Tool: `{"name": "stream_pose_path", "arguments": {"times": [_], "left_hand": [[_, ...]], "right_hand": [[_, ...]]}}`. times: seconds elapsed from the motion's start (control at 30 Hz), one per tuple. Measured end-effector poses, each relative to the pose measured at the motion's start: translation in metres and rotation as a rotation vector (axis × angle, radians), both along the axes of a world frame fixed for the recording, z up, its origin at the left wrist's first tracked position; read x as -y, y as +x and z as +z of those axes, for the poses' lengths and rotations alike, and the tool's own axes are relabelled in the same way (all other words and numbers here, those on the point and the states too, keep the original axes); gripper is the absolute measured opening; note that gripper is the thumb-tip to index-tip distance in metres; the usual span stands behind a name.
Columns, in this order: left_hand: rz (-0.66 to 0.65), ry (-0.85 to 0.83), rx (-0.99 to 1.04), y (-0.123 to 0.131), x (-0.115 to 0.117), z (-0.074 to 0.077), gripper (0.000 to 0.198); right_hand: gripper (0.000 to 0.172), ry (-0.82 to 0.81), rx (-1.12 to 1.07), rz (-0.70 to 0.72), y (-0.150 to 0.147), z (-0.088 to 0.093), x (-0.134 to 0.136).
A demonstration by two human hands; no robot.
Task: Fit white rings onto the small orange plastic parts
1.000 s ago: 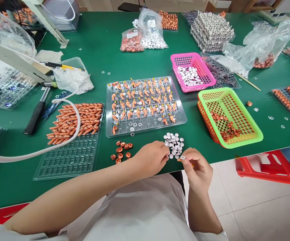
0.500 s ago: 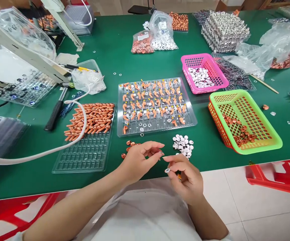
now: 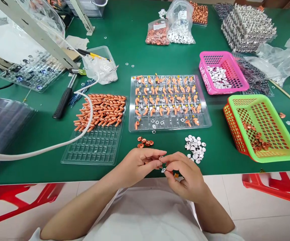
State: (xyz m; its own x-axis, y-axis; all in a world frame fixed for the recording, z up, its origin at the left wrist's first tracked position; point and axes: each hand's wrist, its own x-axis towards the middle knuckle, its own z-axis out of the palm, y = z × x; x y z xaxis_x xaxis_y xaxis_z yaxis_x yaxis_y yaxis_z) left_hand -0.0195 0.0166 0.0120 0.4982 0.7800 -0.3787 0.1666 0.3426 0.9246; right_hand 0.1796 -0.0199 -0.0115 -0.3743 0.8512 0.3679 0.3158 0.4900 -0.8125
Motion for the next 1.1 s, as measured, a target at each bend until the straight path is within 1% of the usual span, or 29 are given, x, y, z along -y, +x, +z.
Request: {"name": "stream_pose_path", "arguments": {"times": [0.07, 0.13, 0.2, 0.3, 0.37, 0.43, 0.57, 0.73, 0.97, 1.1], "left_hand": [[-0.057, -0.043, 0.025, -0.004, -0.002, 0.000, 0.024], [-0.062, -0.041, 0.013, -0.006, -0.002, -0.001, 0.019], [-0.009, -0.002, -0.037, -0.006, 0.000, -0.003, 0.015], [0.082, 0.097, -0.123, -0.002, 0.004, -0.008, 0.010], [0.135, 0.167, -0.136, 0.001, 0.006, -0.010, 0.008], [0.162, 0.223, -0.131, 0.003, 0.007, -0.011, 0.008], [0.151, 0.341, -0.164, 0.006, 0.007, -0.010, 0.010], [0.106, 0.500, -0.214, 0.007, 0.006, -0.010, 0.011], [0.104, 0.624, -0.240, 0.007, 0.008, -0.012, 0.016], [0.103, 0.699, -0.248, 0.007, 0.008, -0.013, 0.015]], "right_hand": [[0.019, -0.056, -0.016, 0.042, 0.000, 0.003, -0.003], [0.015, -0.149, -0.049, 0.036, -0.001, 0.006, -0.005], [0.013, -0.247, -0.086, -0.033, -0.002, 0.007, -0.006], [0.010, -0.362, -0.102, -0.162, -0.004, 0.008, -0.005], [0.012, -0.415, -0.089, -0.191, -0.006, 0.009, -0.005], [0.013, -0.459, -0.071, -0.188, -0.008, 0.010, -0.005], [0.013, -0.498, -0.033, -0.168, -0.010, 0.013, -0.008], [0.013, -0.473, 0.026, -0.138, -0.009, 0.013, -0.011], [0.014, -0.543, 0.037, -0.131, -0.008, 0.014, -0.011], [0.015, -0.562, 0.020, -0.128, -0.008, 0.014, -0.011]]}}
